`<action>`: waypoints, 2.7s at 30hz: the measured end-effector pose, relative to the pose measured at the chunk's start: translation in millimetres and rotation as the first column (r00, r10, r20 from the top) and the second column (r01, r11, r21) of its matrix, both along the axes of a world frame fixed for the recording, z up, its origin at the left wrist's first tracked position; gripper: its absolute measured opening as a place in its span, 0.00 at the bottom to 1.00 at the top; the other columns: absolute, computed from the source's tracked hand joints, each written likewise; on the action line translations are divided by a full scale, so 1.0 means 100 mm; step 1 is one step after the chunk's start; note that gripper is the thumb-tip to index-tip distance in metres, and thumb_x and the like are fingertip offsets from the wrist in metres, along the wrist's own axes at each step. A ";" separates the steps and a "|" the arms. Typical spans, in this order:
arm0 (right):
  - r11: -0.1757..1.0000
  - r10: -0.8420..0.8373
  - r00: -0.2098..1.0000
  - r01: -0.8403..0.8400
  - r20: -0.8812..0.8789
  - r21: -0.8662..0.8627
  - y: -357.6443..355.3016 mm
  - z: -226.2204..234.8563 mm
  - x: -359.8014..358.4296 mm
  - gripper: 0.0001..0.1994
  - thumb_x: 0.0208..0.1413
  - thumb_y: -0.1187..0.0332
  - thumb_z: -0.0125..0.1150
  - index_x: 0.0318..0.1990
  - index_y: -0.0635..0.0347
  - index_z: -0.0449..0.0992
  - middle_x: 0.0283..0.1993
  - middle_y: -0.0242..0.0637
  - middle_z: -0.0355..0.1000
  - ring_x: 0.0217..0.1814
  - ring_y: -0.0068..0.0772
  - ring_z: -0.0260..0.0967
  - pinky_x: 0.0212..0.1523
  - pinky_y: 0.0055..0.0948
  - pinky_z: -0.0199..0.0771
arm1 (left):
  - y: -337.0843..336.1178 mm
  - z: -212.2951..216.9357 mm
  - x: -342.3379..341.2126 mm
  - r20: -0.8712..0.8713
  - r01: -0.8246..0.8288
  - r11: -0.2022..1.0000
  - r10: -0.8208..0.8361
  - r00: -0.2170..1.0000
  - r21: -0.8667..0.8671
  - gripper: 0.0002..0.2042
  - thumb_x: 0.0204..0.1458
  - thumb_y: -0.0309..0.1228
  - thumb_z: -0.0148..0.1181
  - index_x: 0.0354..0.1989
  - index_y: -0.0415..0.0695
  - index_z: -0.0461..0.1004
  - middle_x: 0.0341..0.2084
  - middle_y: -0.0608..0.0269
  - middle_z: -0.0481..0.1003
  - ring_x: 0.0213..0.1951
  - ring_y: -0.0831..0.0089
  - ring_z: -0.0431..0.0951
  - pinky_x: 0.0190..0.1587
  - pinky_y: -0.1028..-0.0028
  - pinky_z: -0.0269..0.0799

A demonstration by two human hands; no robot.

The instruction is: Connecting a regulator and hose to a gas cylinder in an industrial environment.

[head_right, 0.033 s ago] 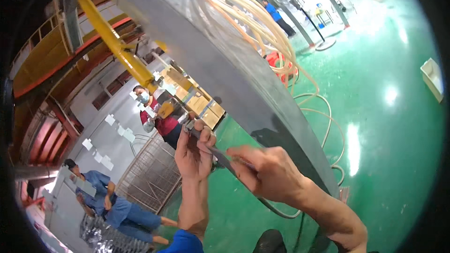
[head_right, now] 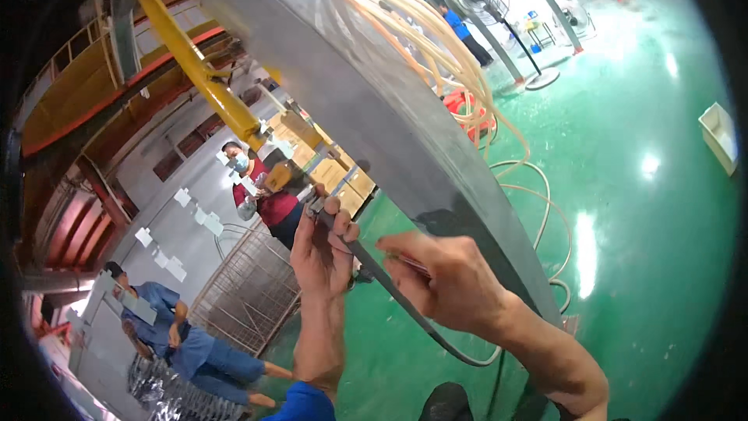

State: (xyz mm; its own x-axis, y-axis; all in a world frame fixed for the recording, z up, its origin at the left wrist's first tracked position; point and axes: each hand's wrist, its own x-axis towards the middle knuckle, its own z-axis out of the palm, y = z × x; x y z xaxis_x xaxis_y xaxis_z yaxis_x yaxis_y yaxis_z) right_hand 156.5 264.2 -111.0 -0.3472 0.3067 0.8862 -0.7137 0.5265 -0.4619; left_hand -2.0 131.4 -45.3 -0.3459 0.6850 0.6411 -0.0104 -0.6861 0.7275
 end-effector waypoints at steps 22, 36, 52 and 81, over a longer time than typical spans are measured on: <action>0.975 -0.080 0.996 0.088 -0.048 0.204 -0.12 0.49 0.06 0.07 0.55 0.74 0.57 0.40 0.66 0.74 0.20 0.51 0.70 0.23 0.52 0.72 0.23 0.40 0.69 | 0.02 -0.06 -0.06 0.009 0.031 0.995 -0.032 0.999 0.094 0.21 0.63 0.35 0.47 0.61 0.38 0.60 0.42 0.58 0.72 0.37 0.71 0.71 0.39 0.71 0.68; 0.993 -0.085 0.990 0.075 0.112 0.094 -0.15 0.53 0.01 0.07 0.56 0.76 0.56 0.41 0.66 0.76 0.16 0.32 0.61 0.19 0.17 0.55 0.21 0.23 0.59 | 0.01 -0.02 -0.07 0.009 0.073 0.993 -0.074 0.997 0.098 0.22 0.63 0.34 0.50 0.62 0.37 0.60 0.42 0.57 0.72 0.35 0.72 0.72 0.37 0.70 0.69; 0.927 -0.205 0.976 0.218 -0.074 0.305 -0.15 0.56 0.04 0.07 0.56 0.77 0.57 0.42 0.65 0.75 0.16 0.37 0.66 0.16 0.26 0.65 0.20 0.27 0.62 | 0.02 -0.03 -0.13 0.027 0.133 0.986 -0.136 0.990 0.099 0.21 0.63 0.33 0.49 0.62 0.37 0.61 0.42 0.57 0.73 0.35 0.72 0.72 0.37 0.71 0.69; 0.790 -0.376 0.925 0.349 -0.051 0.505 -0.17 0.72 0.14 0.08 0.56 0.77 0.56 0.43 0.66 0.73 0.30 0.49 0.74 0.27 0.47 0.75 0.27 0.40 0.73 | -0.01 -0.01 -0.11 0.035 0.124 0.990 -0.127 0.991 0.067 0.21 0.64 0.33 0.48 0.62 0.38 0.59 0.41 0.58 0.70 0.36 0.72 0.70 0.38 0.70 0.67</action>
State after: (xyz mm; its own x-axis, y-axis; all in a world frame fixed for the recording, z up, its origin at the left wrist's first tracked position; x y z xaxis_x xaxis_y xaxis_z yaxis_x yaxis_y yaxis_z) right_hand 170.5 247.3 -38.7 -0.3469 -0.0565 0.9362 -0.4073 0.9082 -0.0961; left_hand -13.3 130.4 -46.7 -0.2851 0.6821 0.6733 -0.1268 -0.7232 0.6789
